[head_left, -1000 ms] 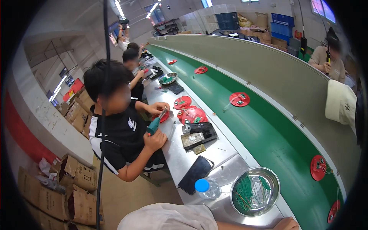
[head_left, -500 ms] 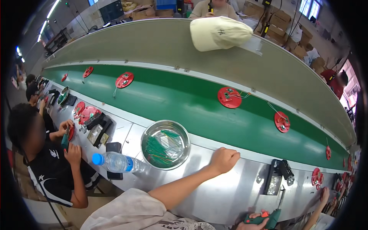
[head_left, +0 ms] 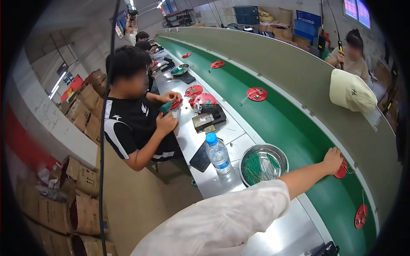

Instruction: Soldering electronic components onto circuit boards on a factory assembly line.

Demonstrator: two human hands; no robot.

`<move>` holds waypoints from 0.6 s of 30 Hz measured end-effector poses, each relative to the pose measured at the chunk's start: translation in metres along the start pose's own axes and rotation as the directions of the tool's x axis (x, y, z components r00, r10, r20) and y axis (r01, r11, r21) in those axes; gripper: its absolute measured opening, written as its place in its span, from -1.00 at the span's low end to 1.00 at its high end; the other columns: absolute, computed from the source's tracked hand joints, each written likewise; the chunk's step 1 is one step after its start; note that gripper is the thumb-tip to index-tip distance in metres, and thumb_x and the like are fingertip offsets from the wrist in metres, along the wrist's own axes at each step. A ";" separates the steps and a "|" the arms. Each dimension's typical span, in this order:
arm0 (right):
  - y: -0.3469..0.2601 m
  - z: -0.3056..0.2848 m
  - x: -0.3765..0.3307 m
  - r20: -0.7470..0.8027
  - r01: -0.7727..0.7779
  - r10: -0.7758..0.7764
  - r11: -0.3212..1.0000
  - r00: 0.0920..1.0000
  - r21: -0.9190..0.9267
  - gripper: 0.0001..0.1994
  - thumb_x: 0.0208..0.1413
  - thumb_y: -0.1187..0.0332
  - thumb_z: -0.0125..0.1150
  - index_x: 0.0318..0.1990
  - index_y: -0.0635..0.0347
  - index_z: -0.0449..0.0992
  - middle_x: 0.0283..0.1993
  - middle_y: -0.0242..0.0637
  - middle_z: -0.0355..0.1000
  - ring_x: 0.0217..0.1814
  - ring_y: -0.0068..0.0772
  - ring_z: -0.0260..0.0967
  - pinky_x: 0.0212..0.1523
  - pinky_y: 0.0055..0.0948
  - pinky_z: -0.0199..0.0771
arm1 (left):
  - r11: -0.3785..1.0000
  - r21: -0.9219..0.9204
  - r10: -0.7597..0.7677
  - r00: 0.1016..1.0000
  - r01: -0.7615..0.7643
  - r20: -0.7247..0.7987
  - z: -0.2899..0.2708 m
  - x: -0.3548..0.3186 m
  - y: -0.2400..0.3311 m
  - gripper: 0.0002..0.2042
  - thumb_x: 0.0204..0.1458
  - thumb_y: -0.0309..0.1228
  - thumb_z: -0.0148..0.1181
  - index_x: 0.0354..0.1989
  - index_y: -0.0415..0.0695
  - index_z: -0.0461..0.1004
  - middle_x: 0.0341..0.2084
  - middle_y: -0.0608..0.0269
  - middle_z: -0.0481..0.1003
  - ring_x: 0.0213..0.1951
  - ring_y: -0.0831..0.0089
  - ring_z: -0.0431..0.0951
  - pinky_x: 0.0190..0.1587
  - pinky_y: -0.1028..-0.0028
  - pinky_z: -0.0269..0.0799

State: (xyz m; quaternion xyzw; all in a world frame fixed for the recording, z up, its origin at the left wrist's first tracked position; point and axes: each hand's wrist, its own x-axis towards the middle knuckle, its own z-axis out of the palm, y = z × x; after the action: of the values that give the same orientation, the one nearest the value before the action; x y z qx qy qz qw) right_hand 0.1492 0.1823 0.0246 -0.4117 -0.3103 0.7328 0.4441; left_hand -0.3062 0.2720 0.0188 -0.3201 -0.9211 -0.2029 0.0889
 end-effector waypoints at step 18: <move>-0.010 0.003 -0.003 0.110 0.313 -0.307 0.949 0.945 -0.041 -0.71 0.25 0.17 0.06 -0.40 0.20 0.46 -0.59 -0.41 0.30 -0.65 -0.51 0.19 -0.62 -0.51 0.18 | 0.746 -0.455 0.428 0.874 -0.486 -0.231 -0.061 -0.171 0.012 -0.91 0.00 -0.42 0.23 -0.32 -0.05 0.58 -0.28 0.10 0.42 -0.16 0.11 0.46 -0.11 0.17 0.36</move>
State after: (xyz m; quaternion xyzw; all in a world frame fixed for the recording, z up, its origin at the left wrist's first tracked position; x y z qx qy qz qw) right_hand 0.1515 0.1839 0.0350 -0.3325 -0.4145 0.6646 0.5252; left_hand -0.1637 0.1595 0.0273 -0.5358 -0.7233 -0.4235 0.1017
